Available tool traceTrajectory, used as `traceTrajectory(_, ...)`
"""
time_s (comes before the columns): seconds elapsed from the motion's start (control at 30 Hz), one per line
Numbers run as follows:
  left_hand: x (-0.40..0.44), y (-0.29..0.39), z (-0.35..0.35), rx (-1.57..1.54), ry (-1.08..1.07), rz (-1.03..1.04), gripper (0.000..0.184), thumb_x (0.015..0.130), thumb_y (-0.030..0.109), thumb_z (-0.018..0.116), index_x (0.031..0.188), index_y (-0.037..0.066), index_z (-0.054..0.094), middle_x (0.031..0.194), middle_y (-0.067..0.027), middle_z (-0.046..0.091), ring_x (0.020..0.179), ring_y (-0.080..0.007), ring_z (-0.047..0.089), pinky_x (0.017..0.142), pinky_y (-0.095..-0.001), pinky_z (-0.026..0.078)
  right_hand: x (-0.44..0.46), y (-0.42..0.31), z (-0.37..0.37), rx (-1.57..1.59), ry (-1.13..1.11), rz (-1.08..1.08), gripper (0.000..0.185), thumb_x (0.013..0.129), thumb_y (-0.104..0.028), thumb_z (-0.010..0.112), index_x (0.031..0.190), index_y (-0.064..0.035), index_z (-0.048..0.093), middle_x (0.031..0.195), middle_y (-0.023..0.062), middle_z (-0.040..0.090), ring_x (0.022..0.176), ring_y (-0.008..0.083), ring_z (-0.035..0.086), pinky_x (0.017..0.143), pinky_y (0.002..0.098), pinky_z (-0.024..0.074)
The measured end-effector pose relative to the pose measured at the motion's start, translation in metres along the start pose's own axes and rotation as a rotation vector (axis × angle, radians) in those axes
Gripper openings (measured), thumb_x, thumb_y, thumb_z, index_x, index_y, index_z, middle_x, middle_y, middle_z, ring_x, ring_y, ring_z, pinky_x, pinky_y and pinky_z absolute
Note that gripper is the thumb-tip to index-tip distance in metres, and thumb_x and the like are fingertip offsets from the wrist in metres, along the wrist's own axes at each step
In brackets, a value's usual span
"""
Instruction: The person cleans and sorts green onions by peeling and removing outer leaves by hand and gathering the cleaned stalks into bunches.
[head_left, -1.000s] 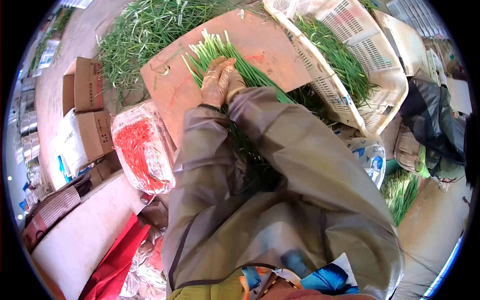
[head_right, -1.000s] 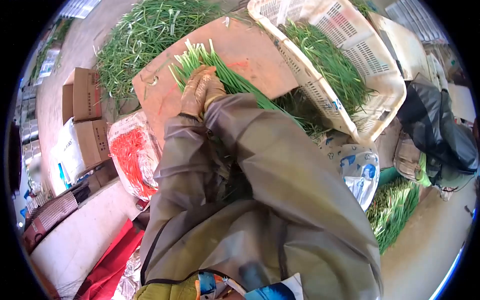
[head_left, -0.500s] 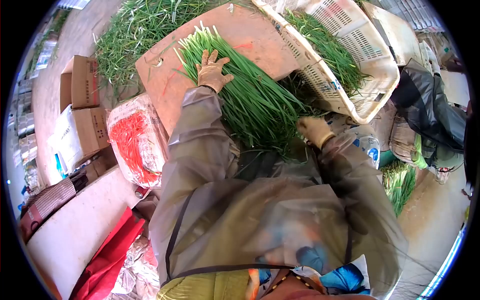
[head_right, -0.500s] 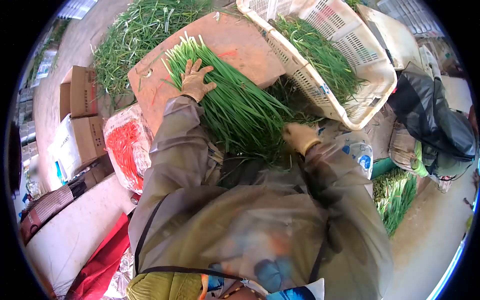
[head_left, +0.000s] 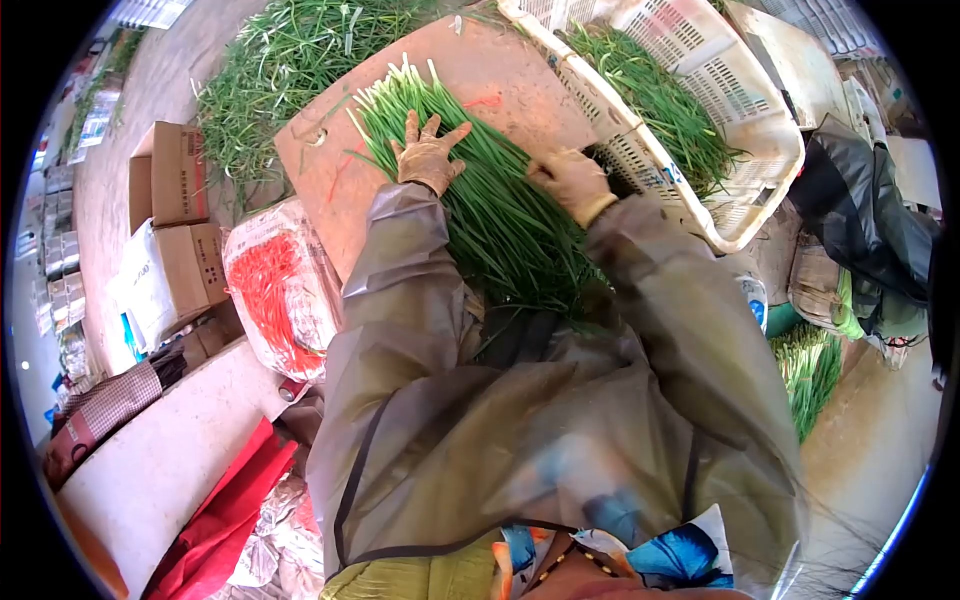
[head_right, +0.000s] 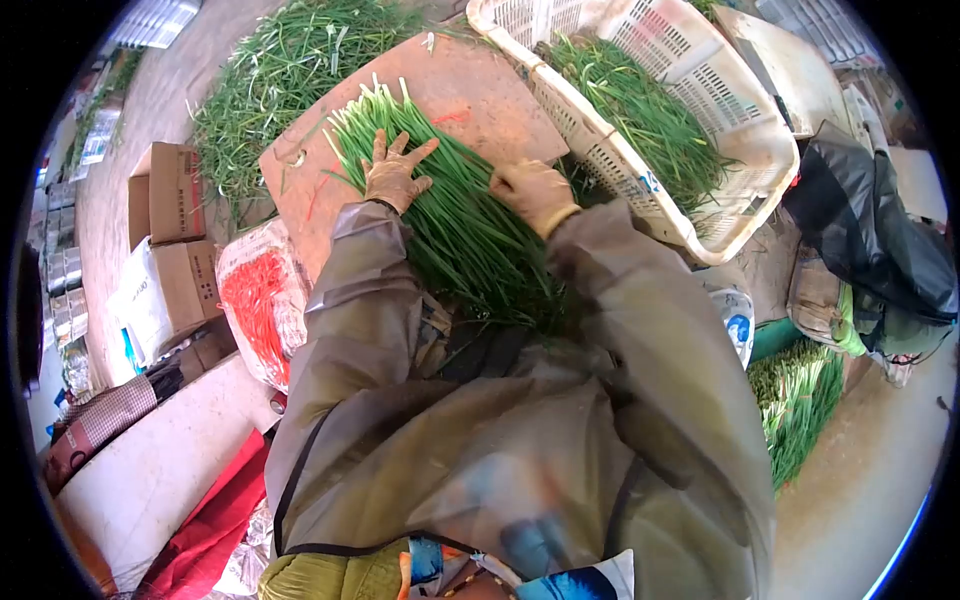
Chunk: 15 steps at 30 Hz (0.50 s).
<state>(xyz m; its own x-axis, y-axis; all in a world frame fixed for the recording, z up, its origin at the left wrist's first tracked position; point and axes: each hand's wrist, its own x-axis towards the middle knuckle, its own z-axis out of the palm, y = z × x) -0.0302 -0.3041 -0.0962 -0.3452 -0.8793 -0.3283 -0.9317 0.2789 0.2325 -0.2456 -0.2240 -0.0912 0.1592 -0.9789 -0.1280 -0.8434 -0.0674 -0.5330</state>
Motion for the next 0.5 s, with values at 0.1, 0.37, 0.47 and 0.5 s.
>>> traceTrajectory(0.1,0.001,0.001,0.0,0.004,-0.006,-0.007,0.06,0.075,0.027,0.066,0.127,0.041,0.04,0.143,-0.0048,0.024,0.135,-0.0297,0.003,0.104,-0.0595,0.01,-0.057,0.013,-0.025,0.062,0.205,-0.051,0.014,0.079,-0.024,0.056,0.079,-0.0108,0.058,0.081,0.0063,0.057,0.079,0.0268,0.055,0.066,0.0371,0.0448)
traceTrajectory(0.37,0.0,-0.002,0.003,0.016,0.089,0.048,0.058,0.07,0.032,0.066,0.124,0.039,0.044,0.142,-0.0035,0.025,0.134,-0.0314,0.008,0.1,-0.0628,0.014,-0.204,0.052,-0.018,-0.034,-0.317,0.333,0.017,0.077,-0.022,0.059,0.089,-0.0117,0.063,0.088,0.01,0.061,0.083,0.0274,0.059,0.07,0.0369,0.0467)
traceTrajectory(0.47,-0.001,0.007,-0.005,0.032,0.141,0.039,0.055,0.069,0.033,0.067,0.12,0.038,0.049,0.143,-0.0025,0.025,0.134,-0.0318,0.01,0.099,-0.0639,0.014,-0.221,0.052,-0.007,-0.264,-0.603,0.496,0.023,0.076,-0.022,0.056,0.096,-0.0143,0.064,0.1,0.0129,0.06,0.092,0.0313,0.057,0.077,0.038,0.0462)
traceTrajectory(0.5,-0.003,0.014,-0.012,0.029,0.167,0.027,0.054,0.068,0.032,0.067,0.12,0.037,0.05,0.143,-0.002,0.025,0.134,-0.032,0.01,0.099,-0.0643,0.014,-0.216,0.047,-0.015,-0.184,-0.547,0.493,0.024,0.076,-0.023,0.056,0.097,-0.0147,0.064,0.099,0.0128,0.06,0.092,0.0312,0.057,0.078,0.0381,0.046)
